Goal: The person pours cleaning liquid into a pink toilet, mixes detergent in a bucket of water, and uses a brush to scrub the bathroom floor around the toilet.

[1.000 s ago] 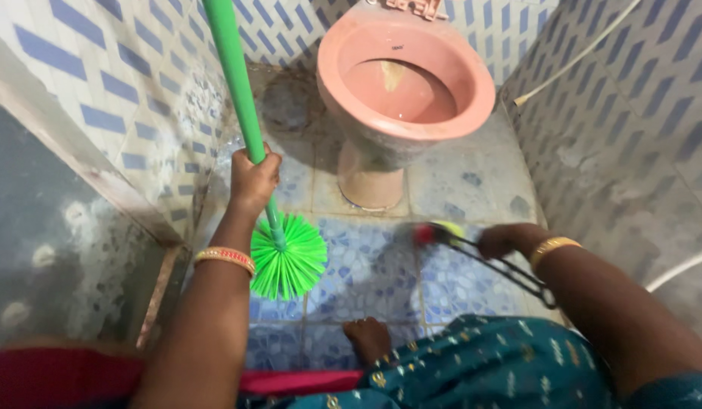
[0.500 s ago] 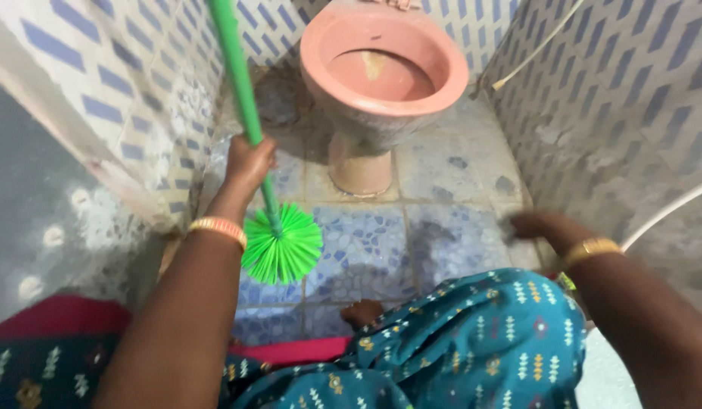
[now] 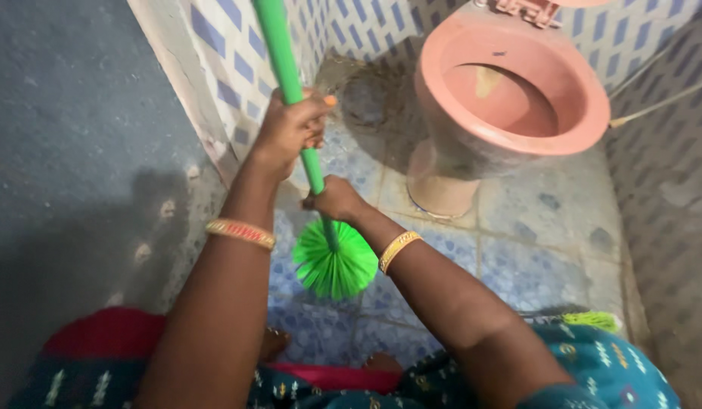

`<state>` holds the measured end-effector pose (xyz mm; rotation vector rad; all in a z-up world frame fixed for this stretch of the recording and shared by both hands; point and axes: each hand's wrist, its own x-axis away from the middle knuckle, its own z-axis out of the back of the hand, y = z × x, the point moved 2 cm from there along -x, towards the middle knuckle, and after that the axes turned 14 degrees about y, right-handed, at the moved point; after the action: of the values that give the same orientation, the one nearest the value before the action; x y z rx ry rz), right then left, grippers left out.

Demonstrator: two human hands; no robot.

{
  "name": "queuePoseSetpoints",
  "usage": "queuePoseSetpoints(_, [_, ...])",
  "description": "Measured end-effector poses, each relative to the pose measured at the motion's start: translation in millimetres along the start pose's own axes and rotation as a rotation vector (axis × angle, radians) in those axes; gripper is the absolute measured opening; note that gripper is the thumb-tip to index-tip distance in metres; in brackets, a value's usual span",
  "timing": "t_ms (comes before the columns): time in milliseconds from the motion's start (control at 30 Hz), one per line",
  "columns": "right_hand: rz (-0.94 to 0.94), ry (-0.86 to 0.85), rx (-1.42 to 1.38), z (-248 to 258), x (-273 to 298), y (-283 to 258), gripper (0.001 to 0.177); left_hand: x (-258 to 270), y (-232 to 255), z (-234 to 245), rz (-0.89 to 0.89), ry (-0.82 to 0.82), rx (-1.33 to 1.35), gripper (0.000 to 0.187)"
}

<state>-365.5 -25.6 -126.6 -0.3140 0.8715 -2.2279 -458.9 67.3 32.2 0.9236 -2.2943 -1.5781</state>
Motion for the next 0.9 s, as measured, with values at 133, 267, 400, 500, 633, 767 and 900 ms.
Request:
queuePoseSetpoints(133, [0.147, -0.201, -0.088, -31.1, 9.6, -23.3, 0.036, 5.2, 10.4, 24.1, 0.01, -0.004, -0.057, 0.026])
queuePoseSetpoints(267, [0.127, -0.035, -0.098, -40.8, -14.7, -28.0, 0.028, -15.8, 4.2, 17.3, -0.032, -0.007, -0.243, 0.028])
queuePoseSetpoints(400, [0.344, 0.187, -0.439, -21.6, -35.9, -12.0, 0.026, -2.0, -28.7, 2.7, -0.231, 0.015, -0.551, 0.025])
queuePoseSetpoints(500, [0.48, 0.339, -0.665, -9.8, -27.2, -13.5, 0.029, 5.4, -31.2, -9.0, -0.341, 0.001, -0.612, 0.031])
queuePoseSetpoints(633, [-0.021, -0.266, -0.372, -31.4, 17.7, -23.0, 0.018, -3.7, -5.4, -6.3, -0.049, 0.074, -0.513, 0.038])
queuePoseSetpoints(767, [-0.113, -0.254, -0.412, -35.9, 26.6, -24.5, 0.023, -0.4, 2.3, -12.7, 0.007, 0.068, -0.35, 0.032])
queuePoseSetpoints(900, [0.067, 0.134, -0.281, -22.3, -1.2, -3.4, 0.024, 6.3, -7.8, -28.4, -0.085, -0.065, -0.448, 0.034])
